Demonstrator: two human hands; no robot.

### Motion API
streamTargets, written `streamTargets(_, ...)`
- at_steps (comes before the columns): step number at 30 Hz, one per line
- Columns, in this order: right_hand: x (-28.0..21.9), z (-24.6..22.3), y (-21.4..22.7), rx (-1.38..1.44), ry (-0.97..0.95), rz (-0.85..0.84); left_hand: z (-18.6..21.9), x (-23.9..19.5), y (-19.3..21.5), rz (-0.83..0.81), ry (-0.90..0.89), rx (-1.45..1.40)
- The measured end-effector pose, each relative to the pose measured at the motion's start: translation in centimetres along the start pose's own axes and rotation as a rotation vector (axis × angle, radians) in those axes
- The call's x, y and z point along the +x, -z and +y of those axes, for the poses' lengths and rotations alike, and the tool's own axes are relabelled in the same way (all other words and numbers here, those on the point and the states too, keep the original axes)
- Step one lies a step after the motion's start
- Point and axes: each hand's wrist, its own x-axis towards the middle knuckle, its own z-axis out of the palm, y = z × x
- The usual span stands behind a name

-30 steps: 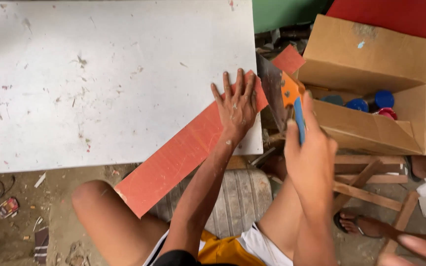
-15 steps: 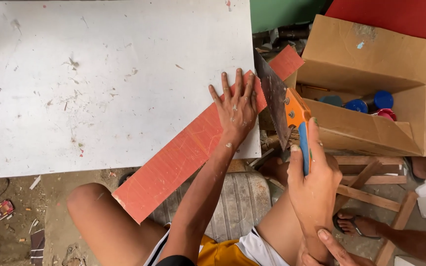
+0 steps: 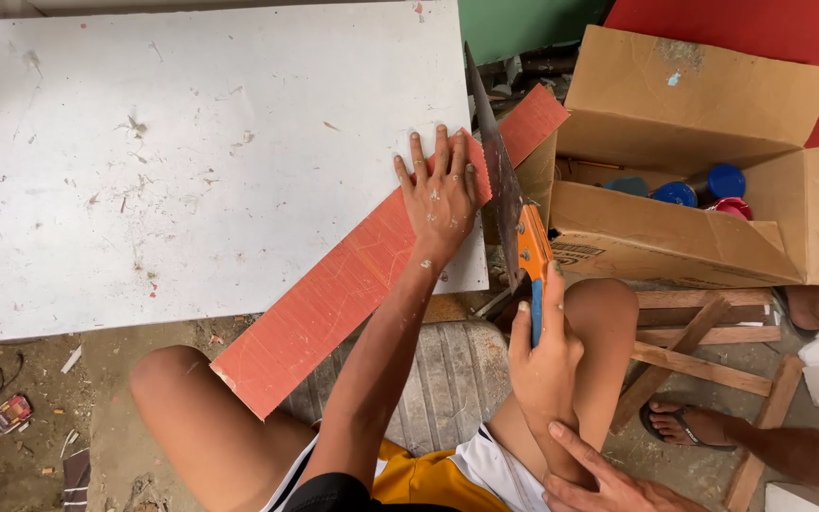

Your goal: Using a hand saw to cut through a wooden block and a thin red board on a workbench.

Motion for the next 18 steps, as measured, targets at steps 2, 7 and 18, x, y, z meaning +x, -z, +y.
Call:
streamTargets(2,0.4,-1.2,0.1,-0.014,0.008,-0.02,-1.0,0.3,-0.2,0.003,-0.058,0.01)
streamTargets(7,0.9,-3.2,-0.5,-0.04,-0.066,-0.054,-1.8,0.9,1.8,0.011,-0.146,-0.022)
streamTargets(18,-4.1,-0.4,-0.2,-0.107,-0.086,0.044,-1.8,0.2,1.1,0.015,-0.1,-0.037)
